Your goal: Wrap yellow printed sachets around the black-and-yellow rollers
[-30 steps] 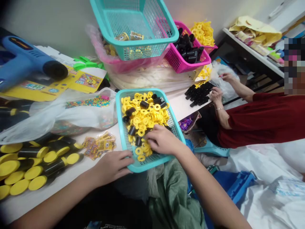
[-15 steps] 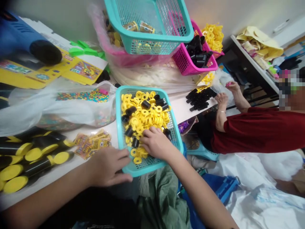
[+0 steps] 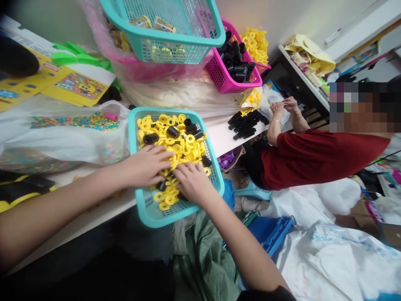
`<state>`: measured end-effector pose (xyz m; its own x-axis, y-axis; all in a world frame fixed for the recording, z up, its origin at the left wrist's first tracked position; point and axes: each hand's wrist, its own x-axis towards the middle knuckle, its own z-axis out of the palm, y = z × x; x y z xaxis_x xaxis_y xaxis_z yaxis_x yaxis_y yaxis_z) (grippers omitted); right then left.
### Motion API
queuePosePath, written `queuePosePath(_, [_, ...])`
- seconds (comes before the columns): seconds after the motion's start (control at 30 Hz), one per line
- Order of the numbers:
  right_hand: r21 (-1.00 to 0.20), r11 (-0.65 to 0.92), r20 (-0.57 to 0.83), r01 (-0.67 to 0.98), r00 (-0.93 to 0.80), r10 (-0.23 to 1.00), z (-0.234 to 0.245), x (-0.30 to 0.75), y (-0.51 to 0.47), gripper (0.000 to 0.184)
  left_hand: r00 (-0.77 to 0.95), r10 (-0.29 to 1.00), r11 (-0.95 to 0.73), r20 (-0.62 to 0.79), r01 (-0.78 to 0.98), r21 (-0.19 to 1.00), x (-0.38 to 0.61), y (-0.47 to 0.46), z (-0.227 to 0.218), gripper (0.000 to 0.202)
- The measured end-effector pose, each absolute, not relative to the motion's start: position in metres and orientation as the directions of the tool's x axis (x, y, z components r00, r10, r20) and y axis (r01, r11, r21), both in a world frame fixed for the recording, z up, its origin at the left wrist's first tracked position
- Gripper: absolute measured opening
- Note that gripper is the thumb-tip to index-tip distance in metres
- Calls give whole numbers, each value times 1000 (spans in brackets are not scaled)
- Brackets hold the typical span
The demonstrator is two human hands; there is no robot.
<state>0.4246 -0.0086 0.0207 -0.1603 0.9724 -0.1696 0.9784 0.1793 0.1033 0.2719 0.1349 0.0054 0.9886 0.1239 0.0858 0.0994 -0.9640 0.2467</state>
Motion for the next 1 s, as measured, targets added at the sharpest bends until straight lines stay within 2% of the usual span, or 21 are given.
queuePosePath(0.07, [52, 228, -192, 972, -214, 958, 18, 423, -8, 41, 988, 136, -961, 73, 114, 251, 273, 133, 2, 37])
queuePosePath(0.2, [27, 219, -263, 975, -205, 943, 22, 435, -14, 21, 980, 196, -950, 37, 180, 256, 277, 133, 1, 23])
queuePosePath(0.27, [-8, 210, -256, 978, -205, 945, 26, 445, -20, 17, 976, 214, -945, 33, 198, 261, 277, 133, 2, 22])
queuePosePath(0.4, [-124, 255, -229, 959, -278, 933, 31, 454, -29, 18, 970, 241, -939, 44, 221, 264, 276, 133, 2, 23])
queuePosePath(0.47, [-161, 258, -243, 953, -292, 925, 32, 451, -29, 23, 966, 252, -937, 52, 230, 261, 276, 134, 1, 23])
queuePosePath(0.57, [-132, 231, -278, 964, -259, 925, 31, 440, -23, 42, 966, 253, -938, 48, 233, 255, 276, 135, 0, 23])
queuePosePath(0.67, [-50, 223, -293, 974, -227, 929, 26, 426, -11, 49, 968, 247, -944, 42, 231, 234, 276, 136, -1, 26])
queuePosePath(0.8, [30, 217, -330, 976, -195, 924, 20, 421, -1, 47, 970, 243, -949, 7, 237, 208, 277, 135, -4, 27])
queuePosePath(0.9, [-1, 269, -358, 963, -251, 899, 23, 426, -5, 40, 966, 259, -946, -9, 256, 199, 278, 133, -5, 25])
queuePosePath(1.0, [-56, 295, -329, 954, -297, 897, 23, 434, -11, 34, 961, 276, -942, -23, 275, 194, 279, 131, -3, 27])
